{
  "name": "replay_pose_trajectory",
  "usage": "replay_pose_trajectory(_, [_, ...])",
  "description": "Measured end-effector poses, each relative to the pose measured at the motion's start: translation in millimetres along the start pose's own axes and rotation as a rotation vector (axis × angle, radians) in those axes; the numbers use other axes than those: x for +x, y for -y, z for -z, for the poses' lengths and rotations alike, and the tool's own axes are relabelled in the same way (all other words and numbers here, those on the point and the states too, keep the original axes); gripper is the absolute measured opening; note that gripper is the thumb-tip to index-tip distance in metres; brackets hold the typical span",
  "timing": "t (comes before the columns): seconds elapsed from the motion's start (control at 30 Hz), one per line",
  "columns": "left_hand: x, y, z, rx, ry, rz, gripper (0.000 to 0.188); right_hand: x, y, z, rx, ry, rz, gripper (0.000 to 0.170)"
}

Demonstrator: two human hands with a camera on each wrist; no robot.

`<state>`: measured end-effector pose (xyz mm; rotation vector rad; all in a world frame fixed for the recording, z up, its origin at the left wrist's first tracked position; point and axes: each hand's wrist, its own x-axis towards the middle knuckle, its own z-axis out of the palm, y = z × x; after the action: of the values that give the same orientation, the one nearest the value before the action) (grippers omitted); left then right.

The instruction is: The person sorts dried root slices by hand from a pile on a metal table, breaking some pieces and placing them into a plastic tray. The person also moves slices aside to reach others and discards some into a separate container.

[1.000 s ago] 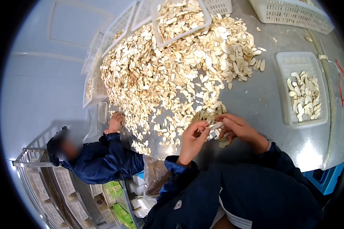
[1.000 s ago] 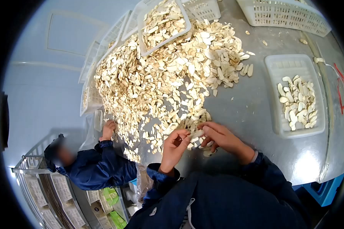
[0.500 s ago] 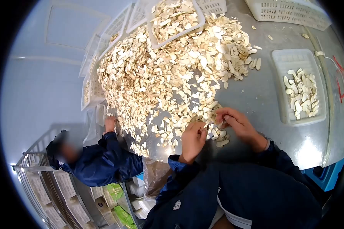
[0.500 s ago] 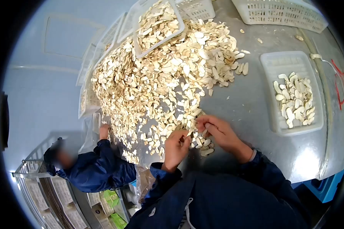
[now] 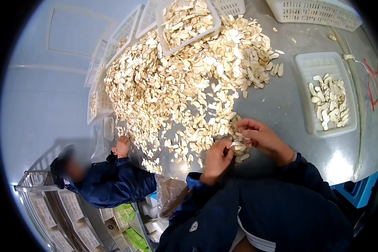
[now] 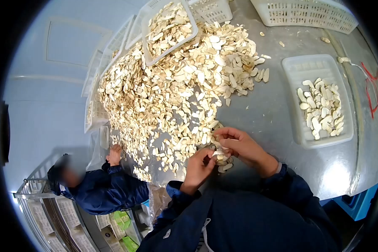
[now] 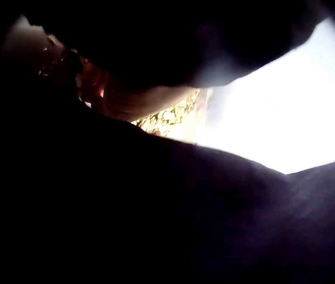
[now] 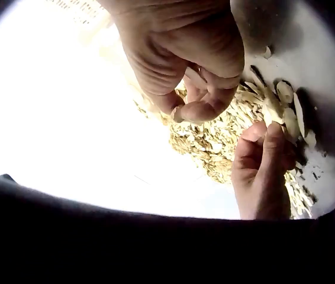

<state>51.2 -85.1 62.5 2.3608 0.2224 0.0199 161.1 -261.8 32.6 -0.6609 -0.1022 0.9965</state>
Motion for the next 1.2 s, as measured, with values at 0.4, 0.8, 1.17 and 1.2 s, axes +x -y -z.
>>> replay_pose_trajectory(0.4, [1,-8,45,-0.159,-0.081,0.127,0.01,-5,11,-8,-0.046,0.009,-0.163,0.032])
replay_pose_trajectory(0.8, [-7,8,21,-0.167,-0.061,0.137,0.015,-1,-1,2,-0.183,-0.012,-0.194,0.031])
replay_pose_trajectory(1.17, [-11,-2,35,0.34,-0.055,-0.064,0.032,0,-2,1,-0.117,0.046,-0.22,0.024])
replay_pose_trajectory(1.2, [-14,-3,31,0.319,-0.032,0.002,0.038,0,-2,0,-0.104,0.039,-0.221,0.022])
